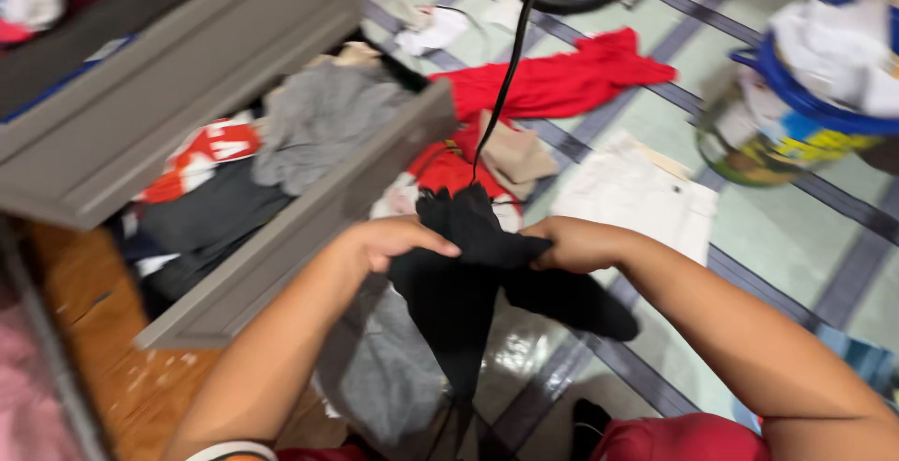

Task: The person places folded shirts into a cabinet shelf and سپس sorts various garments into the open drawers of a plastic dresser by hand.

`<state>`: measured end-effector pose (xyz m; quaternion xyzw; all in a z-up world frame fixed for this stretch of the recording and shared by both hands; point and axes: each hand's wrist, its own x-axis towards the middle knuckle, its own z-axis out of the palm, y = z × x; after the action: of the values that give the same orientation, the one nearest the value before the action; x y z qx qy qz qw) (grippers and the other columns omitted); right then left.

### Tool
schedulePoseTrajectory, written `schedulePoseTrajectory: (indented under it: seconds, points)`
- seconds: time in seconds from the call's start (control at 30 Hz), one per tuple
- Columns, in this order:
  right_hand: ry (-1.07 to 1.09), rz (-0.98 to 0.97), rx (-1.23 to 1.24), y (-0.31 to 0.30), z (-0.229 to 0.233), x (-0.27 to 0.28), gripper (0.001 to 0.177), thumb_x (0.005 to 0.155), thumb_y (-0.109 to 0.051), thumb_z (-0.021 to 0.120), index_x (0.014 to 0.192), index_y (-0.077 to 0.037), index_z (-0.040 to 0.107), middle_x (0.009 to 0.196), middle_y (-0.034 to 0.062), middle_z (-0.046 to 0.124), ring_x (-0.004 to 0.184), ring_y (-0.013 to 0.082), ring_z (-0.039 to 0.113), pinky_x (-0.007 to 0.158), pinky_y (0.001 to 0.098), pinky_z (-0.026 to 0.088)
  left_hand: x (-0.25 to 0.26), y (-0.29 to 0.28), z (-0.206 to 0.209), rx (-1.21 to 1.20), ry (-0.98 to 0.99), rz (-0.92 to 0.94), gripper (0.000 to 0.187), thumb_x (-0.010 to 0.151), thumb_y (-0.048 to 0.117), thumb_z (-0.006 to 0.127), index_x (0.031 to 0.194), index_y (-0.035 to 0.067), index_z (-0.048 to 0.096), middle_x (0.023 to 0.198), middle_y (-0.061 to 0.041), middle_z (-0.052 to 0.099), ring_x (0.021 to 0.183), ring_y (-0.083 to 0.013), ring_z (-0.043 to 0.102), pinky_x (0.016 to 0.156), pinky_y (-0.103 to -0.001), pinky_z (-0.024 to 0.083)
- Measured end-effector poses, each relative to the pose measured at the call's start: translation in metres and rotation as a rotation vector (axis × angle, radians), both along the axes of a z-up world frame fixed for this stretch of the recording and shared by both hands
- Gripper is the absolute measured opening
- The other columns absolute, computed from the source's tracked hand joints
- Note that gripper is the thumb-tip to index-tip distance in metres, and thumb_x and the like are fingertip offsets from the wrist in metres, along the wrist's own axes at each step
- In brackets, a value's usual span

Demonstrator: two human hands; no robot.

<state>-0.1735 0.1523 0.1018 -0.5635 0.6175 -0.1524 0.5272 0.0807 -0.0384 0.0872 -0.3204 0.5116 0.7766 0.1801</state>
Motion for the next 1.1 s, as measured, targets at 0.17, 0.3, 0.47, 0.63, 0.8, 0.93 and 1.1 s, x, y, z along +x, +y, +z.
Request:
schedulePoseTrajectory:
  seconds: [0.17,0.3,0.47,0.63,0.8,0.93,1.1]
  points:
    - [-0.404,-0.257,-0.078,-0.061,0.0,0.081,0.042,0.082,0.0,0.071,0.124,0.001,0.067,0.112,0.0082,0.076,0.102,0.0183,0.07,0.094,0.0339,0.054,0.102,-0.039,0.093,-0.22,-0.032,0.394,0.041,0.074,0.015,0.078,0.113,0.001,0.076,0.111,-0.01,0.08,0.099,-0.02,0.075,0.09,-0.034,0.057]
    - [-0.787,-0.494,-0.071,-0.109,0.017,0.122,0.047,0.079,0.005,0.069,0.126,0.005,0.063,0.114,0.0138,0.074,0.104,0.0252,0.072,0.094,0.0377,0.057,0.182,-0.081,0.133,-0.155,0.113,0.664,0.04,0.073,0.012,0.077,0.109,-0.006,0.073,0.101,-0.015,0.078,0.086,-0.0249,0.075,0.081,-0.038,0.061]
    - [-0.931,-0.594,-0.171,-0.171,0.05,0.148,0.047,0.077,0.004,0.067,0.124,0.004,0.063,0.111,0.0148,0.073,0.1,0.0279,0.074,0.091,0.0409,0.062,0.288,-0.114,0.168,-0.208,0.519,0.935,0.037,0.082,0.007,0.07,0.116,-0.007,0.069,0.104,-0.018,0.075,0.089,-0.0299,0.075,0.082,-0.042,0.062]
    - [-0.443,-0.743,-0.442,-0.259,0.112,0.143,0.041,0.078,-0.008,0.073,0.117,0.0,0.069,0.1,0.011,0.076,0.086,0.0226,0.074,0.079,0.0392,0.06,0.348,-0.141,0.169,-0.203,0.826,0.999,0.042,0.088,0.007,0.065,0.128,-0.008,0.065,0.115,-0.02,0.073,0.101,-0.0328,0.075,0.092,-0.044,0.062]
    - [0.072,-0.294,-1.068,-0.325,0.134,0.15,0.054,0.085,0.008,0.059,0.138,-0.004,0.063,0.131,0.0161,0.069,0.122,0.0311,0.063,0.107,0.0376,0.048,0.367,-0.185,0.138,-0.162,0.68,1.146,0.038,0.084,0.011,0.066,0.118,-0.007,0.066,0.106,-0.019,0.074,0.094,-0.0325,0.075,0.086,-0.045,0.063]
    - [0.355,-0.01,-1.235,-0.381,0.06,0.148,0.095,0.062,0.018,0.052,0.151,-0.015,0.057,0.162,0.0153,0.049,0.153,0.0324,0.041,0.127,0.0406,0.032,0.381,-0.211,0.107,-0.187,0.583,1.253,0.038,0.083,0.011,0.068,0.117,-0.006,0.066,0.103,-0.017,0.074,0.091,-0.0311,0.075,0.085,-0.043,0.062]
    - [0.695,0.253,-0.348,-0.403,-0.088,0.175,0.072,0.081,-0.06,0.073,0.144,-0.029,0.056,0.165,0.0088,0.025,0.153,0.0337,0.016,0.12,0.0593,0.012,0.39,-0.236,0.077,-0.23,0.559,1.325,0.038,0.082,0.011,0.07,0.116,-0.006,0.066,0.105,-0.018,0.073,0.09,-0.0306,0.075,0.082,-0.042,0.063]
